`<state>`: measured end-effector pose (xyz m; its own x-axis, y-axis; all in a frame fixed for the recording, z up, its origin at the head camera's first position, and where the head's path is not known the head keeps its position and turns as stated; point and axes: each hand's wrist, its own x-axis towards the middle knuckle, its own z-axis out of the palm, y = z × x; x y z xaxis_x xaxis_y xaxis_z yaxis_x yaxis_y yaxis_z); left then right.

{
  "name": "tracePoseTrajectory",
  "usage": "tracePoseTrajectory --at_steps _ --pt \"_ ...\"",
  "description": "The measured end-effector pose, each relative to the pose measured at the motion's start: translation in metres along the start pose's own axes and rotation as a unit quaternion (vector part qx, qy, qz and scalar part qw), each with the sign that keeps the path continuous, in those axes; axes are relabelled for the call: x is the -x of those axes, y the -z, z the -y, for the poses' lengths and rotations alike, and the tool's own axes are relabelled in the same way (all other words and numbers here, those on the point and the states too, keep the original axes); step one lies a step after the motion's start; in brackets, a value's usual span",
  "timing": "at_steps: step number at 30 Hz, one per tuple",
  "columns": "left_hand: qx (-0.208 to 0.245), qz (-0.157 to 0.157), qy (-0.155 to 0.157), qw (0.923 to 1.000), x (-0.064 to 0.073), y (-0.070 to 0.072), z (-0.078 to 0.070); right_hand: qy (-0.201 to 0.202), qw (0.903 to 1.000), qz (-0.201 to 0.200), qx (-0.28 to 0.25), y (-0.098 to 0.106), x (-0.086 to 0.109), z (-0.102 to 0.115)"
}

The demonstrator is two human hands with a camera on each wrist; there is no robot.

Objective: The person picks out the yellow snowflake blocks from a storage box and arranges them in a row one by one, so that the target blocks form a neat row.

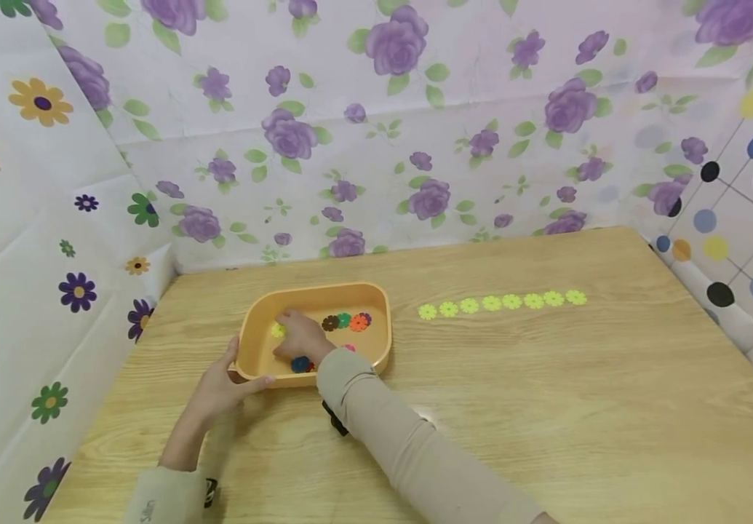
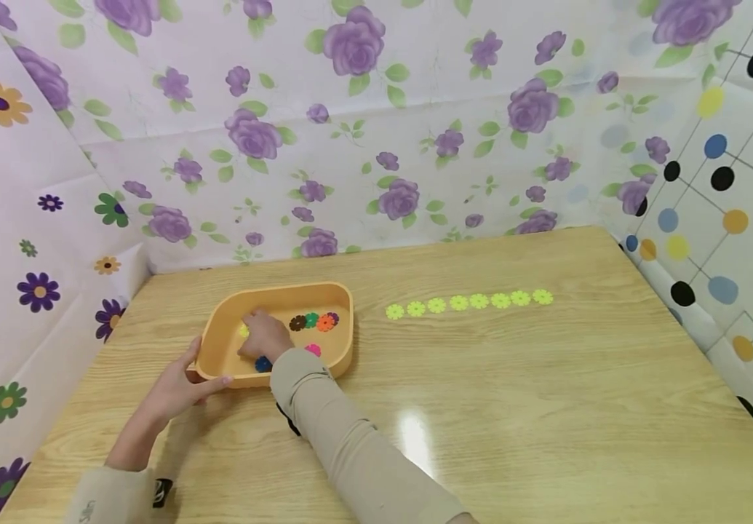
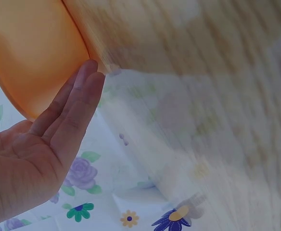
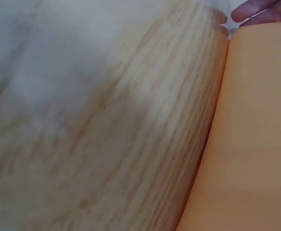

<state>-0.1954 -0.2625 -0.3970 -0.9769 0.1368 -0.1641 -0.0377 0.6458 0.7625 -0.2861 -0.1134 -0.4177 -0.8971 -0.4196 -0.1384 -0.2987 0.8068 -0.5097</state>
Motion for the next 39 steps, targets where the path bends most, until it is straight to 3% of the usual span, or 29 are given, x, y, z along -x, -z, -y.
tracePoseTrajectory --at_steps 4,7,12,19,23,34,39 --pt "-0.01 0.002 0.011 0.9999 0.001 -0.001 -0.001 0.02 0.9996 0.019 0.005 -0.004 -0.002 -0.003" --pt "-0.01 0.001 0.01 0.9999 0.0 0.0 -0.001 0.007 0.9988 0.0 -0.049 -0.006 -0.004 -0.006" --pt "-0.01 -0.003 0.007 0.9999 -0.001 -0.001 0.0 -0.025 0.9875 -0.039 -0.15 -0.008 -0.002 -0.009" --pt "-0.002 -0.003 0.008 1.0 0.0 -0.002 -0.001 -0.068 0.991 -0.045 -0.107 -0.004 0.002 -0.011" --pt "0.0 -0.002 0.008 1.0 0.001 -0.002 -0.002 -0.082 0.9884 -0.042 -0.121 -0.004 0.002 -0.011" --pt "0.001 0.001 0.009 1.0 0.002 -0.002 -0.003 -0.063 0.9921 -0.06 -0.091 0.0 0.007 -0.01" --pt "-0.001 0.001 0.009 1.0 0.0 -0.002 -0.001 -0.065 0.9885 -0.073 -0.115 0.002 0.005 -0.01"
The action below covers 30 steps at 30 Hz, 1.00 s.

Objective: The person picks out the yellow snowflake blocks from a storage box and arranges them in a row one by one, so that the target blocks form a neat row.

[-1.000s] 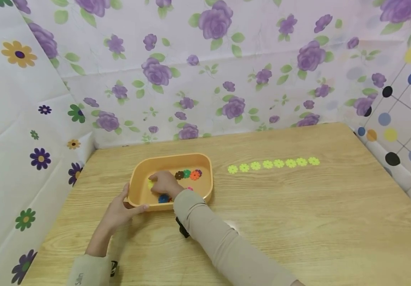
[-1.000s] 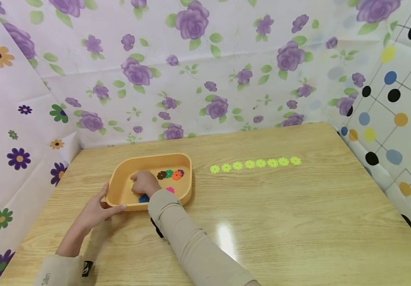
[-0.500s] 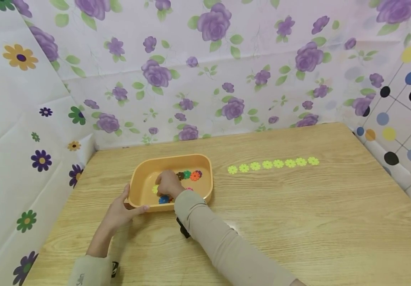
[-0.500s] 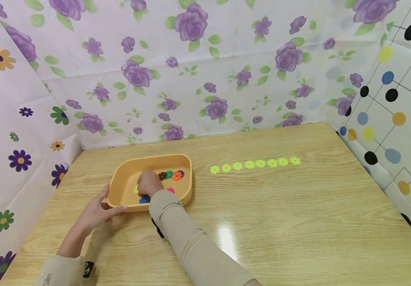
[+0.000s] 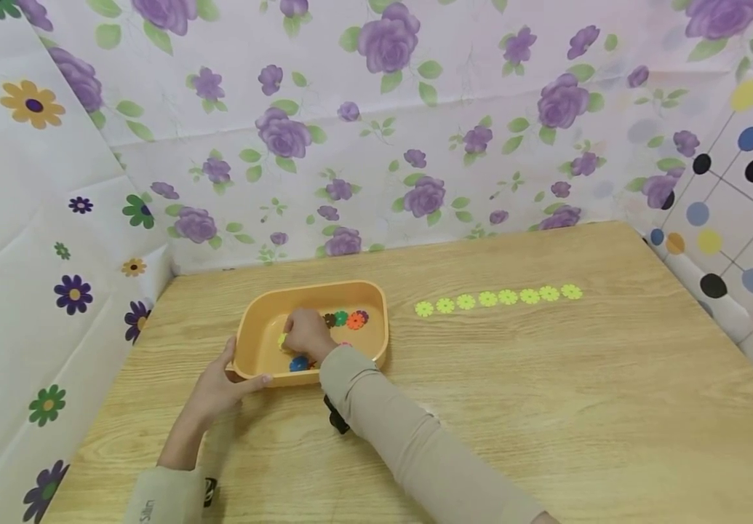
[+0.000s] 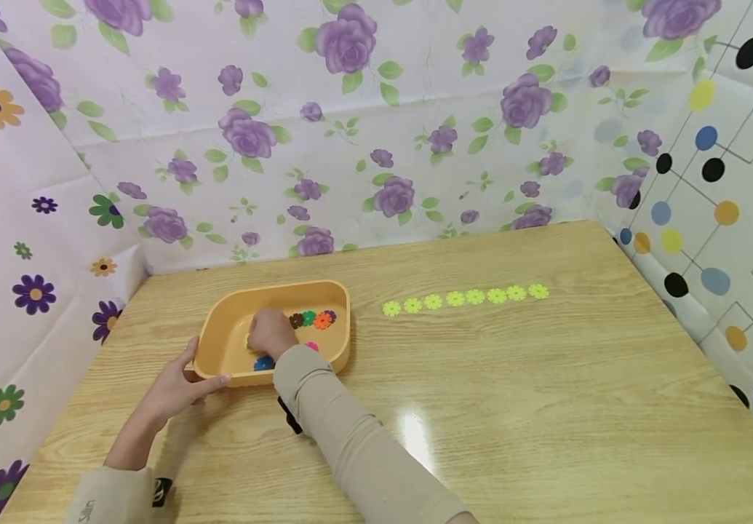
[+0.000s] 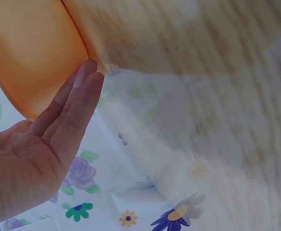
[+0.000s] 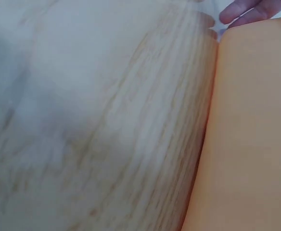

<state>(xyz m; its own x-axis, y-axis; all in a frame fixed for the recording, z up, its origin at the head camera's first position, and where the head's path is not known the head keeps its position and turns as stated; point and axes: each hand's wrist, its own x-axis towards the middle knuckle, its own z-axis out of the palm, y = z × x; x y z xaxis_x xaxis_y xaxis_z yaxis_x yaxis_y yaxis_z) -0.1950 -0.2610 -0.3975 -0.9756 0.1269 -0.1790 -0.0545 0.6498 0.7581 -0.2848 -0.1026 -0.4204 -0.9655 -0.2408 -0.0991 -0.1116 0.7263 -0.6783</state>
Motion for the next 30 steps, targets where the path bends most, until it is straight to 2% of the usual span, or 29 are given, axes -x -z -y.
tracePoseTrajectory --at_steps 5,8,12,15,19,24,30 --pt "0.007 0.004 -0.002 1.0 -0.002 -0.001 0.001 -0.004 0.9992 -0.001 -0.04 0.003 0.001 -0.001" --pt "0.01 0.006 -0.005 0.9999 -0.002 -0.001 0.002 -0.007 0.9961 0.009 -0.088 0.006 0.003 -0.003" --pt "0.009 0.004 -0.01 0.9999 -0.002 -0.001 0.002 -0.018 0.9804 0.037 -0.193 0.01 0.008 -0.008" --pt "0.011 0.001 -0.003 0.9999 -0.001 -0.001 0.001 -0.018 0.9702 0.05 -0.237 0.014 0.013 -0.011" --pt "0.012 -0.001 0.005 0.9999 0.0 0.0 0.0 0.0 0.9695 0.051 -0.24 0.02 0.017 -0.013" --pt "0.014 -0.001 -0.004 0.9999 0.0 0.0 0.002 0.017 0.9672 0.046 -0.249 0.024 0.02 -0.015" --pt "0.014 -0.001 -0.002 0.9999 -0.002 -0.001 0.002 0.028 0.9612 0.046 -0.271 0.034 0.025 -0.018"
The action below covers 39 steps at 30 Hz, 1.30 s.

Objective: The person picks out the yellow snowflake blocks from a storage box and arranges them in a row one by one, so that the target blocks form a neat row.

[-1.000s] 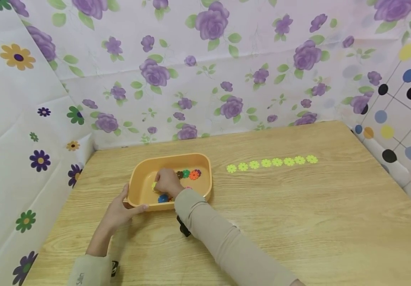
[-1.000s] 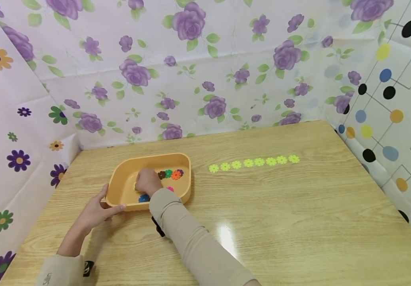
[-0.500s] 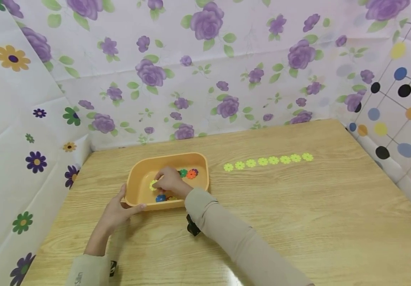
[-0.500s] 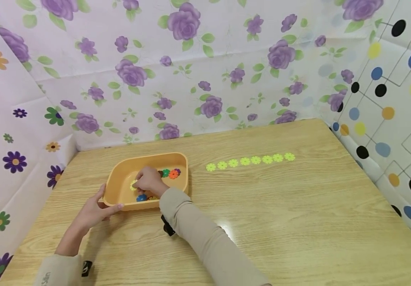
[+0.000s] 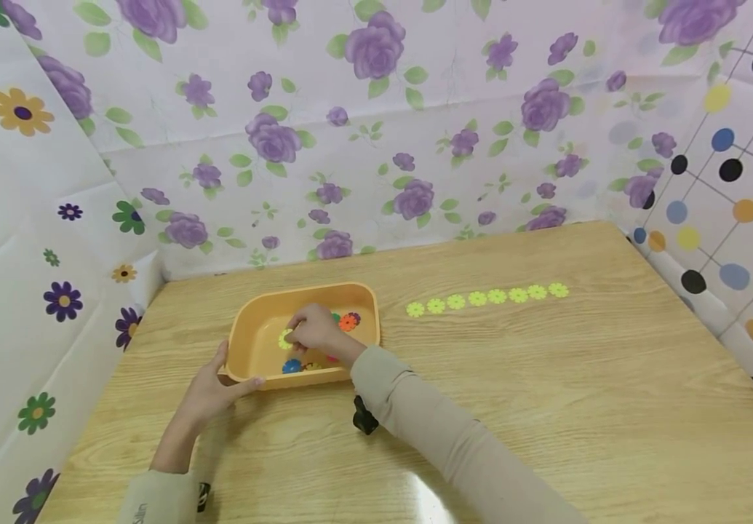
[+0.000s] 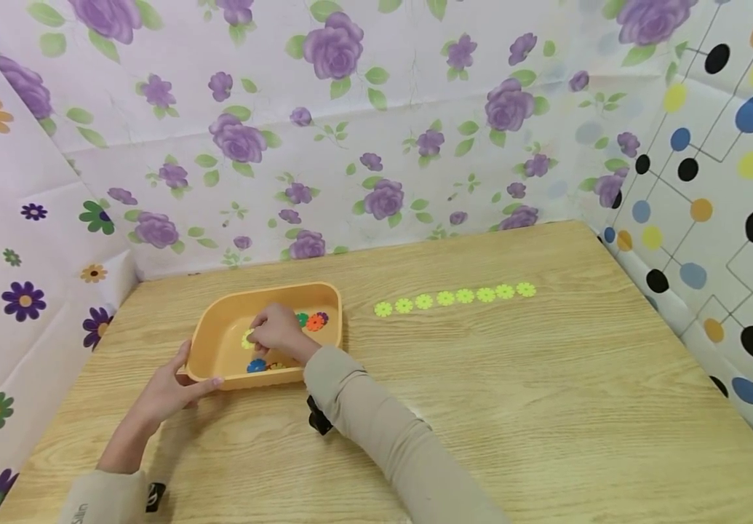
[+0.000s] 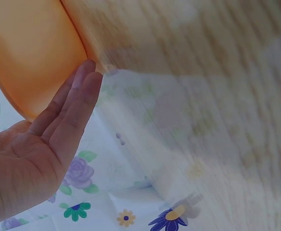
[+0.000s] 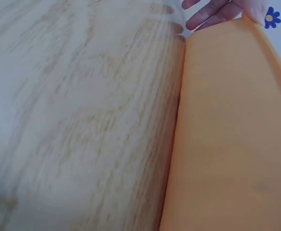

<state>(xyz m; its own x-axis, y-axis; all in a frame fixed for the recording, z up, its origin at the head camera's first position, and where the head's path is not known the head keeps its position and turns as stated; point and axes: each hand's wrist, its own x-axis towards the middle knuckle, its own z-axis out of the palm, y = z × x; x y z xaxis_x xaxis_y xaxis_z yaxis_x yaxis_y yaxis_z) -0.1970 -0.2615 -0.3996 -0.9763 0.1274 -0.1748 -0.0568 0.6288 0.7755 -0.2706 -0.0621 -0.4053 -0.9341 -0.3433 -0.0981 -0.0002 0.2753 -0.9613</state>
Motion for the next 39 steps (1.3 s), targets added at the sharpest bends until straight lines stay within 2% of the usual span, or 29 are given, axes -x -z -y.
tracePoseTrajectory --at_steps 13,23,31,39 --pt "-0.011 0.0 0.007 0.9999 0.0 0.0 0.0 0.017 0.9997 -0.003 0.016 0.017 0.007 0.008" --pt "-0.008 -0.001 -0.001 1.0 0.001 -0.001 0.0 0.008 0.9999 0.005 -0.008 0.039 0.018 0.012" --pt "-0.018 -0.005 0.001 0.9998 0.001 -0.002 0.0 0.024 0.9995 0.01 -0.016 0.057 0.02 0.007" --pt "-0.016 -0.005 -0.001 0.9999 0.001 -0.001 -0.001 0.071 0.9967 0.025 0.031 0.078 0.029 0.002"
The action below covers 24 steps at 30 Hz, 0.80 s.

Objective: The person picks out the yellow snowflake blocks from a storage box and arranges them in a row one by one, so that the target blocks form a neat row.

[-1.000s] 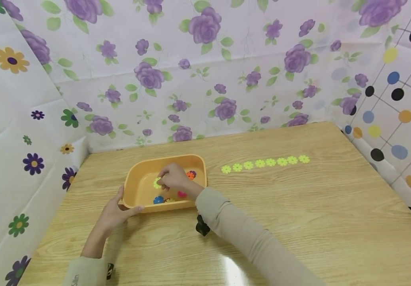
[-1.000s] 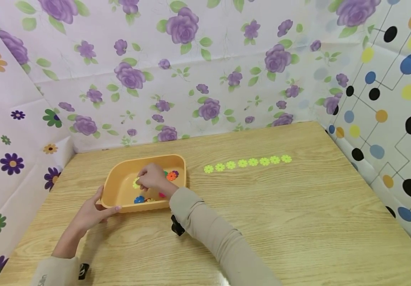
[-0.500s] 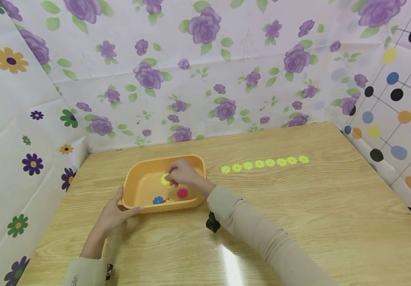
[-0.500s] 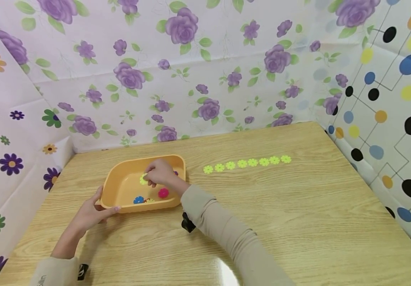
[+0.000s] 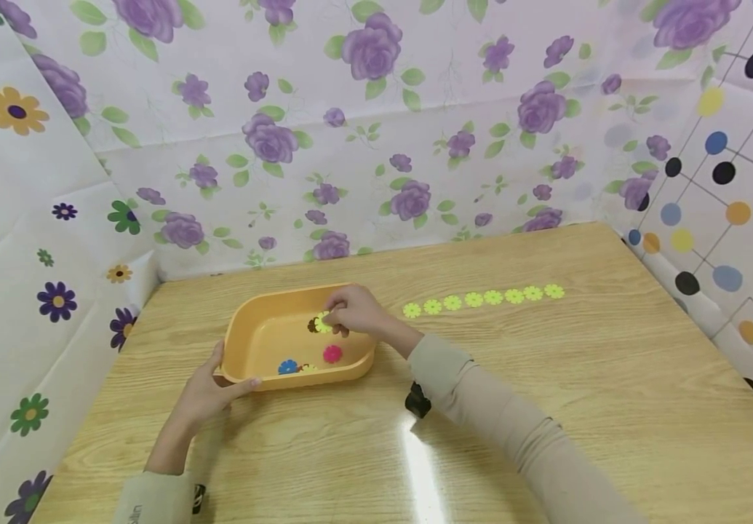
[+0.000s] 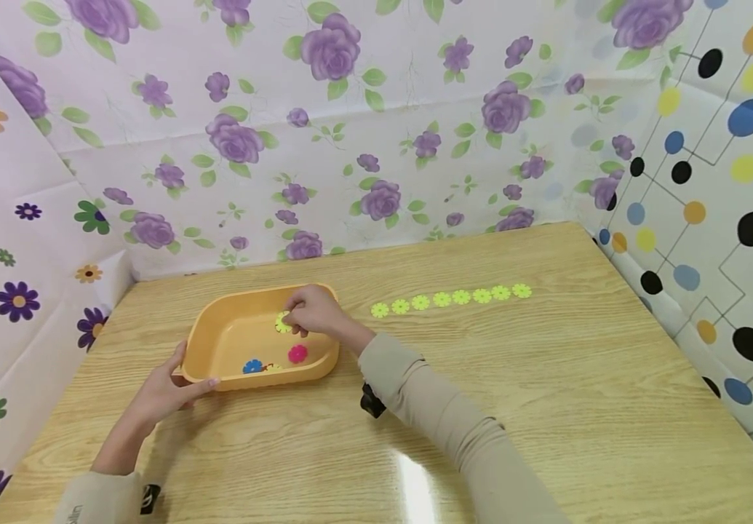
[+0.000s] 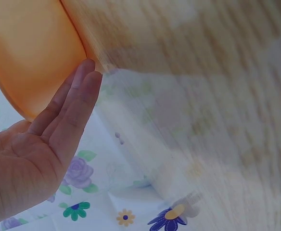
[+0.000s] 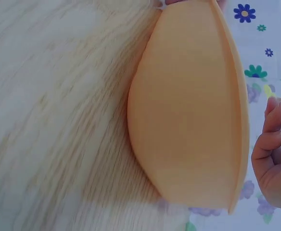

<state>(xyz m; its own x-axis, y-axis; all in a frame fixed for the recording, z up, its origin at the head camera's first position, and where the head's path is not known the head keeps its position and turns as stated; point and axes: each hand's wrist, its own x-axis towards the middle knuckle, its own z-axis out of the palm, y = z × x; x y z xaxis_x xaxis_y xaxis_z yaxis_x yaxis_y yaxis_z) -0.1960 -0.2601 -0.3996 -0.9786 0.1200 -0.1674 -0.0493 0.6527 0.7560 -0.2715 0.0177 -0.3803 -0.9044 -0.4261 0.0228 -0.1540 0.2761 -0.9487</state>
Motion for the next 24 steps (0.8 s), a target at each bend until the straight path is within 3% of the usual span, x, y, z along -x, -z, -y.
tracePoseTrajectory --at_steps 8,24 --pt "-0.002 0.005 0.003 1.0 0.0 0.0 0.0 0.019 0.9996 0.017 0.014 0.02 0.012 -0.008" --pt "0.004 0.009 0.005 0.9999 0.001 0.0 -0.002 -0.005 0.9999 0.014 0.001 0.053 0.037 -0.016"
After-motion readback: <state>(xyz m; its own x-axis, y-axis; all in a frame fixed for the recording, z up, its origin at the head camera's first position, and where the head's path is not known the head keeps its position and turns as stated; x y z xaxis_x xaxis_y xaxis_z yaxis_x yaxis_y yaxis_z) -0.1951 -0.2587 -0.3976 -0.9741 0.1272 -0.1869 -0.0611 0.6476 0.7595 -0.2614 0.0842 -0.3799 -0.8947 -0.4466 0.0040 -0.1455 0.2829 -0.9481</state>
